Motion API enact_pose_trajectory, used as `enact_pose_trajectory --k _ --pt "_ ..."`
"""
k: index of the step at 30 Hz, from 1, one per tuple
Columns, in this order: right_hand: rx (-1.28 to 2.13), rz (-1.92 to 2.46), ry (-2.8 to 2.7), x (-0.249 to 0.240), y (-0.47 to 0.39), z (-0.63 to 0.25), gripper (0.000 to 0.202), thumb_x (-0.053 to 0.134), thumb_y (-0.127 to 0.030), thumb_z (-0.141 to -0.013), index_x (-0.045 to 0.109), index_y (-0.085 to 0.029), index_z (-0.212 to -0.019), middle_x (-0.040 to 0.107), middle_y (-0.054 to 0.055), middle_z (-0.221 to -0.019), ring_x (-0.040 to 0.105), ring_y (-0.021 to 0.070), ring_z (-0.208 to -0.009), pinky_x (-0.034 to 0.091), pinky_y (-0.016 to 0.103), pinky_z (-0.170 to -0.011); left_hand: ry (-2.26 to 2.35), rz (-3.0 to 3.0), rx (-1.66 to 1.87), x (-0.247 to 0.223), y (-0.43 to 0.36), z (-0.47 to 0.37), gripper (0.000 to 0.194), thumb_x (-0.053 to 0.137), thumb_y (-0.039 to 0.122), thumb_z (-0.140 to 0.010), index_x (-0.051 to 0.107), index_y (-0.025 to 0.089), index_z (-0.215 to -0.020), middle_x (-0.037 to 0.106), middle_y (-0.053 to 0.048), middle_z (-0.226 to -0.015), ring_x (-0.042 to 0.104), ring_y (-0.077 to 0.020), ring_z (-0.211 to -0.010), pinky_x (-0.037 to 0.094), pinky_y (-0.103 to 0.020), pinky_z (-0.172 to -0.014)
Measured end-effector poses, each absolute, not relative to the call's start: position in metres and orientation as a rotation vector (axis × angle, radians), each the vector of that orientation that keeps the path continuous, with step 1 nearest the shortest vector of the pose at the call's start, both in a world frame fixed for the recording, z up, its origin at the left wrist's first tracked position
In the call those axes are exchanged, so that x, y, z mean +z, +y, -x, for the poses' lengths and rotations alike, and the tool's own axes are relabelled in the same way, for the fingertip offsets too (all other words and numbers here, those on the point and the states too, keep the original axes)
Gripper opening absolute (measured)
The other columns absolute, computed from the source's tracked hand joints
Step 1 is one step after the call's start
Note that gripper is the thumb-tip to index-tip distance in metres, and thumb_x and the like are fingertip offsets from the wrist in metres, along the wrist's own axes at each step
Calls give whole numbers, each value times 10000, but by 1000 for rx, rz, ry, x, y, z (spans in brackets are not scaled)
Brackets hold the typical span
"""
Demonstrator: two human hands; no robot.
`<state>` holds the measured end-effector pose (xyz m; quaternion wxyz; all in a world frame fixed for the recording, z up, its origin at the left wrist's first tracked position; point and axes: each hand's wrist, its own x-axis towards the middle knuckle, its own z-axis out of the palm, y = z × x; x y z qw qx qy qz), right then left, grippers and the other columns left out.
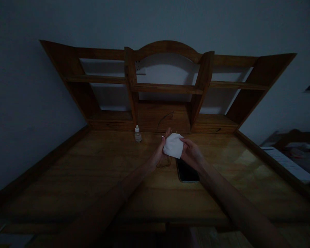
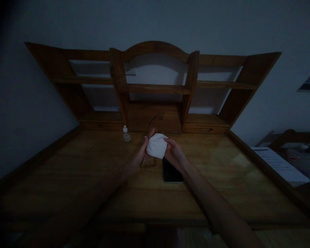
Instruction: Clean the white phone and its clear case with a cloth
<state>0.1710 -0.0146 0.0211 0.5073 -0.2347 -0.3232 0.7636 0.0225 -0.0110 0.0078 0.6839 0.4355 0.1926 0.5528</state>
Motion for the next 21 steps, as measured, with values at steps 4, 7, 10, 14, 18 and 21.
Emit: enact_pose_trajectory --k 4,7,10,14,18,21 --pt "1833 689 -879 11 -16 -164 217 572 -280 -835 681 -163 -981 759 60 -888 700 242 -927 503 389 -919 537 -934 1209 10 -10 -17 540 449 530 -957 484 296 -1442 659 -45 -1271 629 -190 -1134 534 -253 -880" --pt "1801 775 -980 1 -19 -158 178 641 -304 -788 683 -160 -885 741 45 -814 693 218 -823 500 352 -852 606 -859 1135 11 -9 -11 616 416 563 -955 377 292 -1507 712 -81 -1080 700 -187 -840 559 -252 -653" --pt "1799 819 -1040 -6 -22 -153 183 690 -313 -746 688 -151 -830 729 37 -790 670 191 -748 490 318 -782 591 -820 1142 12 -9 -8 624 397 557 -963 282 342 -1538 702 -73 -1035 694 -186 -836 556 -262 -657" --pt "1810 854 -1071 -7 -24 -152 178 719 -297 -707 697 -133 -773 717 40 -756 638 165 -681 462 292 -713 584 -809 1140 10 -8 -7 608 385 556 -967 274 371 -1535 681 -79 -1095 684 -209 -932 562 -308 -742" --pt "1829 841 -1023 -7 -25 -152 177 712 -305 -719 692 -139 -779 718 43 -756 639 170 -693 466 300 -731 601 -865 1168 8 -6 -6 618 379 559 -967 265 357 -1540 663 -88 -1178 665 -221 -1010 557 -326 -808" --pt "1872 807 -936 -8 -25 -151 190 677 -295 -752 690 -131 -850 733 56 -795 669 184 -747 483 315 -798 631 -879 1195 10 -5 -4 603 369 549 -971 279 358 -1536 674 -87 -1154 671 -217 -997 566 -306 -777"
